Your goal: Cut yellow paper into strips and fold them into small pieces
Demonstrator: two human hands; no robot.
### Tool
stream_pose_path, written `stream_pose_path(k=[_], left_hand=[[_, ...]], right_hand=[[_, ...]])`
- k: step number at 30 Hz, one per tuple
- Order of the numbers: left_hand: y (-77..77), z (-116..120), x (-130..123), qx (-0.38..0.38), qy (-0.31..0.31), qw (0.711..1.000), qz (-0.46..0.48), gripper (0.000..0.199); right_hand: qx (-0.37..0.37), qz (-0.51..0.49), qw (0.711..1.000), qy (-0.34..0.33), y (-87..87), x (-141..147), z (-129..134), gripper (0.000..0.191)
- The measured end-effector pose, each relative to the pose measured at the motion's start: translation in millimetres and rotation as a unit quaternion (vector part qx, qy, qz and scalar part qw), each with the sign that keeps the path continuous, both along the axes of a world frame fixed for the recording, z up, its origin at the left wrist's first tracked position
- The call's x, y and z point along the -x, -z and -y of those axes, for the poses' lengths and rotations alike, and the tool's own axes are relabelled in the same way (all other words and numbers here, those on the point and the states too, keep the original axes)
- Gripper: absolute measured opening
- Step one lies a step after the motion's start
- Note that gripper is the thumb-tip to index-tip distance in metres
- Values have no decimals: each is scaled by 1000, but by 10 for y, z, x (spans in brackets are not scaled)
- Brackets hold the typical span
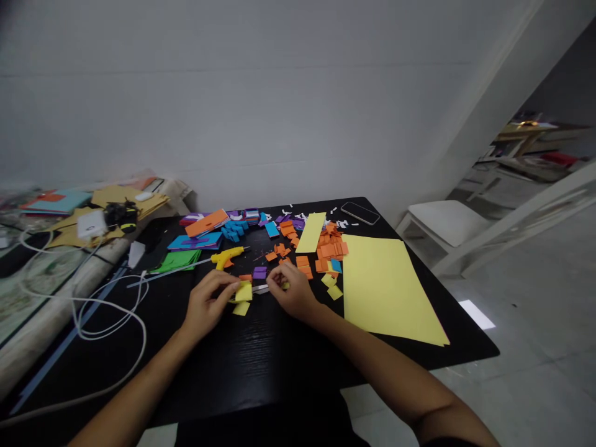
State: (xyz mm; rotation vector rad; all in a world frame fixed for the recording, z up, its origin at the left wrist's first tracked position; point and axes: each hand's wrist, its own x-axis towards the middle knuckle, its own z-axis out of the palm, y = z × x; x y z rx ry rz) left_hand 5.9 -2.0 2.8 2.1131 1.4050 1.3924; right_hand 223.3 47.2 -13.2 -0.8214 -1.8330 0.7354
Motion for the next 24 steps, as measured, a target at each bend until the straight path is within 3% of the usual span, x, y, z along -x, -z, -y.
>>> stream_pose_path(k=[7,14,18,24], left_hand=[[48,64,-95,-11,55,998,-9,11],[71,53,-96,0,59,998,4,12],[77,55,-109,22,53,998,15,10],[151,46,-150,118,48,987,98,10]], right_hand=[[159,-56,982,-91,29,96,105,15],[153,-75,982,-81,50,91,65,17],[205,-96,969,-101,68,100,70,20],[230,-110,960,-116,120,130,101,24]])
